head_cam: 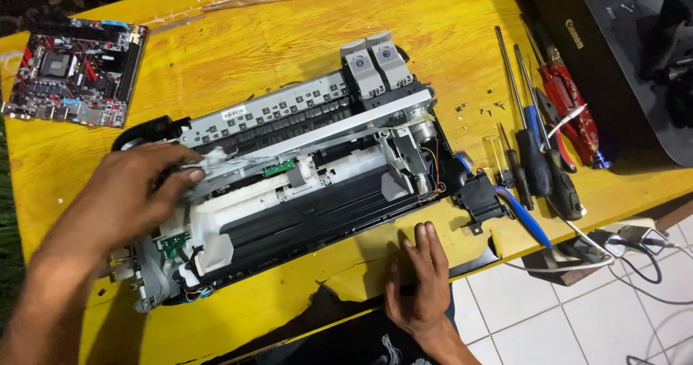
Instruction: The person cleans the interior of a disassembled printer using a white cloth and then a blue toothbrush. They wipe various internal components and brush along the gear tracks and rails.
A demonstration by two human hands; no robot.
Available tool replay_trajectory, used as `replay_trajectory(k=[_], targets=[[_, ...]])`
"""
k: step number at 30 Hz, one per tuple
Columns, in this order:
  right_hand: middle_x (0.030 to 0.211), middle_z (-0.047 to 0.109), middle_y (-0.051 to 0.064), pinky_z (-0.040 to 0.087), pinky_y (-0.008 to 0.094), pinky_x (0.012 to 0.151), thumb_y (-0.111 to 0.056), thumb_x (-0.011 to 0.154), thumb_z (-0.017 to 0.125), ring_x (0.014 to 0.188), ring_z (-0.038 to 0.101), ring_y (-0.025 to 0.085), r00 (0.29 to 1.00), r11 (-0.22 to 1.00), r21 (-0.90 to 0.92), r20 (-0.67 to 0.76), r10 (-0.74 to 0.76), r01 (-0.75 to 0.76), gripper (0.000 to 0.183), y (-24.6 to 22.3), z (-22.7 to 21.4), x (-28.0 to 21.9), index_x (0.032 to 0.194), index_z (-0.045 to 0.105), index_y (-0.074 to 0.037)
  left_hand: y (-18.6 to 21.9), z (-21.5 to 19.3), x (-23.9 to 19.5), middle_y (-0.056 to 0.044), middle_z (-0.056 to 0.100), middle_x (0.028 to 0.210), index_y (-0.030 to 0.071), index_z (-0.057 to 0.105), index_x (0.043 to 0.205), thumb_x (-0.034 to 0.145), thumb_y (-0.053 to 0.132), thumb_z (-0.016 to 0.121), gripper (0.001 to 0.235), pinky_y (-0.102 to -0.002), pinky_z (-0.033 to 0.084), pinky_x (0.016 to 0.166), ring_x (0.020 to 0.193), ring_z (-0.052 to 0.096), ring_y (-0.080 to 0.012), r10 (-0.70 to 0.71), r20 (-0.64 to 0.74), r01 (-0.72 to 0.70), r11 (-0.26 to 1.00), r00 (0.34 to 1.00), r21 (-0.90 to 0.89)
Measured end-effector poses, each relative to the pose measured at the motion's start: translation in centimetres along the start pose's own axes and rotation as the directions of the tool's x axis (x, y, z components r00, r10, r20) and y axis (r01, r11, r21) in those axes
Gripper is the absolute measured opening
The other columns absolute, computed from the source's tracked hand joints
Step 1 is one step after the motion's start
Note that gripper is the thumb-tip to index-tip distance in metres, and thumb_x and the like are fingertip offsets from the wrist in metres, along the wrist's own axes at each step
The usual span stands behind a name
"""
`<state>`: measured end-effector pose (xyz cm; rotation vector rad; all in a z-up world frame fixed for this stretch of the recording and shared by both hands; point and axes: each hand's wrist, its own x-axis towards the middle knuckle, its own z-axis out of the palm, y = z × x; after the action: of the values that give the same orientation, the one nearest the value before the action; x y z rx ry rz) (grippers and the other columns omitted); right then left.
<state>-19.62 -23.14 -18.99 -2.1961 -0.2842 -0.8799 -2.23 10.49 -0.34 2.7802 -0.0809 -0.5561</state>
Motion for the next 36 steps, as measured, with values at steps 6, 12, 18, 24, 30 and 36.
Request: replay_trajectory(k=[6,12,18,24,30,36], targets=[[0.144,0.053,0.033,0.049,0.053,0.120,0.001,0.090,0.062,0.142,0.050,0.048,1.000,1.000,-0.010,0.012,-0.017,0.018,0.045,-0.1,0.0,0.0,0.134,0.053,0.009,-4.3,-0.2,-1.3,-0.011,0.072,0.130,0.009,0.072,0.127,0.094,0.033,0.061,0.042,-0.047,0.051,0.097,0.117,0.068,-0.0329,-0.033,-0.069,0.036,0.998,0.997,0.054],[0.143,0.054,0.033,0.048,0.053,0.120,0.000,0.092,0.060,0.142,0.050,0.048,1.000,1.000,-0.023,0.014,0.004,-0.004,0.042,-0.4,-0.2,0.3,0.132,0.053,0.010,-5.3,0.1,-1.9,-0.004,0.077,0.112,0.011,0.074,0.113,0.096,0.030,0.065,0.027,-0.042,0.047,0.078,0.092,0.069,-0.0276,-0.089,-0.102,0.088,0.996,0.991,-0.011],[0.146,0.052,0.028,0.047,0.052,0.125,0.007,0.092,0.060,0.145,0.048,0.043,1.000,0.999,0.050,-0.023,-0.019,0.020,0.049,0.1,-0.1,-0.2,0.139,0.046,0.007,-13.5,3.6,-2.9,-0.023,0.070,0.116,-0.002,0.074,0.123,0.095,-0.003,0.068,0.029,-0.048,0.047,0.097,0.111,0.060,-0.0390,0.139,-0.492,-0.069,0.985,0.859,0.158],[0.126,0.068,0.017,0.056,0.045,0.101,-0.003,0.092,0.062,0.119,0.057,0.034,0.994,0.994,-0.020,0.029,-0.108,0.108,0.039,-0.8,-0.3,1.0,0.130,0.052,0.002,-2.3,-0.1,-6.1,-0.033,0.072,0.134,-0.011,0.063,0.151,0.112,-0.007,0.089,0.047,-0.047,0.062,0.097,0.118,0.073,-0.0429,0.368,-0.699,-0.448,0.891,0.614,0.076],[0.124,0.068,0.018,0.052,0.044,0.101,-0.009,0.092,0.067,0.116,0.064,0.035,0.961,0.989,0.061,0.238,-0.144,0.133,0.030,-3.0,-2.1,3.5,0.119,0.061,0.000,11.7,1.5,2.7,-0.008,0.075,0.088,0.005,0.076,0.101,0.086,0.003,0.085,0.018,-0.045,0.056,0.079,0.080,0.069,-0.0276,0.762,-0.530,-0.794,0.558,0.373,0.242],[0.107,0.072,0.021,0.044,0.044,0.086,0.006,0.101,0.071,0.093,0.064,0.034,0.922,0.946,-0.068,0.258,-0.290,0.317,0.014,-3.8,-6.8,18.5,0.115,0.068,0.006,14.3,4.1,7.7,-0.017,0.074,0.095,0.005,0.077,0.085,0.081,0.008,0.088,0.013,-0.040,0.063,0.079,0.093,0.073,-0.0303,0.617,-0.313,-0.671,0.735,0.722,-0.098]])
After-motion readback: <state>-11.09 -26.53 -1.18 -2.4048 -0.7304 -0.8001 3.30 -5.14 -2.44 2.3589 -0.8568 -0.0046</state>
